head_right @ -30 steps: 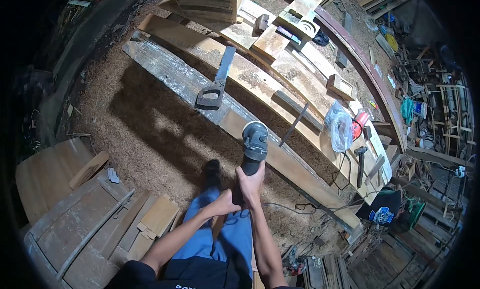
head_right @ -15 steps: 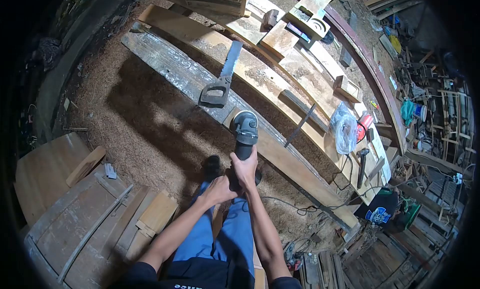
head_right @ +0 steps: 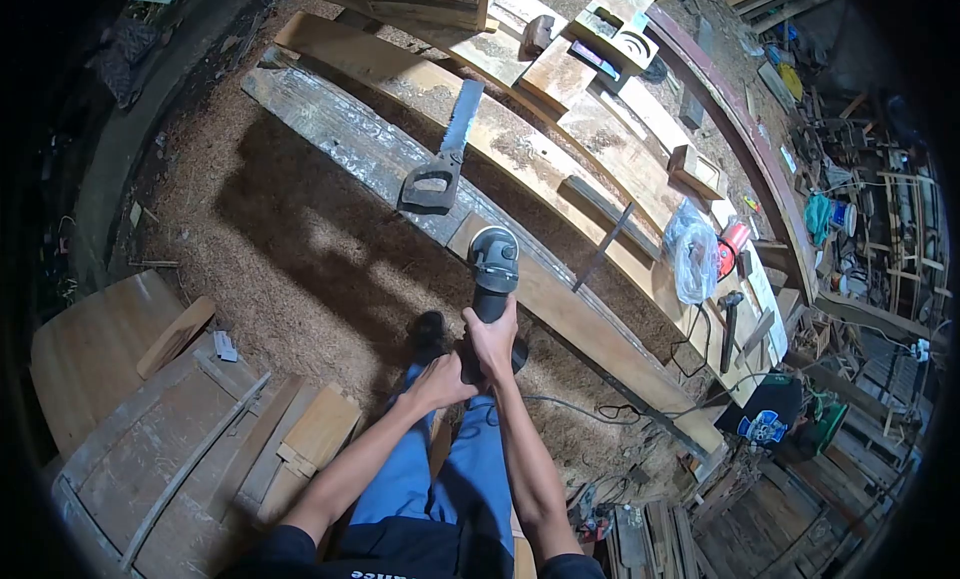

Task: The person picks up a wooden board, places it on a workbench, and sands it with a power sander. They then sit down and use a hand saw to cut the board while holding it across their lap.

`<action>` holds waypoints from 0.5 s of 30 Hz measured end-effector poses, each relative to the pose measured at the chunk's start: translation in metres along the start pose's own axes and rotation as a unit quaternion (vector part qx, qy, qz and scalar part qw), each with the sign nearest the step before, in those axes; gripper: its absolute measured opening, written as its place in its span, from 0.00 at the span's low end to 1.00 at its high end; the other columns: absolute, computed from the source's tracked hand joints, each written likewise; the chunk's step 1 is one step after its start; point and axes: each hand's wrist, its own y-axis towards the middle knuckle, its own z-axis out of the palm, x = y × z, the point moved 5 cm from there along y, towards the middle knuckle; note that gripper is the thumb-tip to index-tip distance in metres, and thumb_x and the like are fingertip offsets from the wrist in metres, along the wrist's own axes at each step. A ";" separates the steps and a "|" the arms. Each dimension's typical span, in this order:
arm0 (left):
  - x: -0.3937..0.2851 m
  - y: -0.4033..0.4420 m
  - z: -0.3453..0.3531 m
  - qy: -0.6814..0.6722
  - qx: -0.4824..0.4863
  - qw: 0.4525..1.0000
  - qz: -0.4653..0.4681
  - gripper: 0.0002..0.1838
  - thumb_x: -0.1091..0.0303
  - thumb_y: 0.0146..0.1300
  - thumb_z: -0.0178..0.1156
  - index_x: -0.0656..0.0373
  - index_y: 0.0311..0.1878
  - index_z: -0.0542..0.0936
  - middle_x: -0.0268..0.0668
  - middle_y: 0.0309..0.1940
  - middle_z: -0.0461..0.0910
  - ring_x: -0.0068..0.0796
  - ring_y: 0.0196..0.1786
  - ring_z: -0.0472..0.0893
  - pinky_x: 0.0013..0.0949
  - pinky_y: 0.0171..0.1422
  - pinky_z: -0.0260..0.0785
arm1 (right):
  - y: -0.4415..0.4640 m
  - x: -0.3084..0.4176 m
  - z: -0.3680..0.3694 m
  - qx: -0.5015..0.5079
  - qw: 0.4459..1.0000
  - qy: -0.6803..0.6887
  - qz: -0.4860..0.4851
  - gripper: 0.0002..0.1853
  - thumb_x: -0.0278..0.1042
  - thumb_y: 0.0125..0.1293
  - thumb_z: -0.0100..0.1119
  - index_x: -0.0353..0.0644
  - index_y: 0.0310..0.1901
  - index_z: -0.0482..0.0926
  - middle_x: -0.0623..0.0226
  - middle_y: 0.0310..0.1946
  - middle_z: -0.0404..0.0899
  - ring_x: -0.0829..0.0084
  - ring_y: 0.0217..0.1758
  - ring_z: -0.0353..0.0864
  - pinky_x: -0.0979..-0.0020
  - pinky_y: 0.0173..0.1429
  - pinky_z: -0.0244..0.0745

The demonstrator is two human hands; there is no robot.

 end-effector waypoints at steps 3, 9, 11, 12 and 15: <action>-0.008 -0.004 -0.003 0.009 0.009 1.000 -0.014 0.39 0.46 0.55 0.74 0.78 0.51 0.78 0.69 0.46 0.84 0.69 0.54 0.85 0.57 0.59 0.79 | 0.002 -0.006 -0.003 0.000 1.000 0.013 -0.016 0.32 0.33 0.54 0.74 0.38 0.60 0.73 0.60 0.37 0.81 0.67 0.35 0.83 0.62 0.41 0.80; 0.009 0.002 0.004 -0.004 -0.032 0.999 0.020 0.39 0.49 0.54 0.76 0.74 0.56 0.75 0.66 0.46 0.85 0.68 0.53 0.85 0.58 0.57 0.80 | 0.007 -0.014 0.007 0.027 1.000 -0.001 -0.005 0.36 0.38 0.53 0.75 0.37 0.63 0.73 0.55 0.40 0.84 0.62 0.38 0.84 0.57 0.46 0.81; 0.007 0.000 -0.006 -0.004 -0.027 1.000 0.005 0.39 0.50 0.54 0.77 0.74 0.56 0.74 0.65 0.46 0.85 0.68 0.54 0.85 0.57 0.57 0.80 | 0.008 -0.009 0.014 0.025 1.000 0.003 -0.009 0.36 0.37 0.53 0.75 0.36 0.63 0.72 0.56 0.39 0.84 0.63 0.38 0.84 0.58 0.46 0.81; 0.006 0.000 -0.011 -0.006 -0.024 1.000 -0.010 0.39 0.51 0.54 0.77 0.73 0.57 0.74 0.65 0.46 0.85 0.68 0.54 0.85 0.57 0.58 0.80 | 0.008 -0.006 0.017 0.024 1.000 0.005 -0.012 0.36 0.37 0.53 0.75 0.36 0.63 0.72 0.56 0.39 0.84 0.63 0.37 0.84 0.58 0.45 0.81; 0.002 0.006 -0.016 0.001 -0.021 1.000 0.010 0.40 0.48 0.55 0.77 0.73 0.57 0.74 0.66 0.47 0.85 0.68 0.54 0.84 0.57 0.58 0.80 | 0.010 0.000 0.014 0.018 0.999 0.028 0.001 0.34 0.36 0.54 0.74 0.37 0.62 0.72 0.57 0.38 0.83 0.64 0.35 0.84 0.59 0.42 0.81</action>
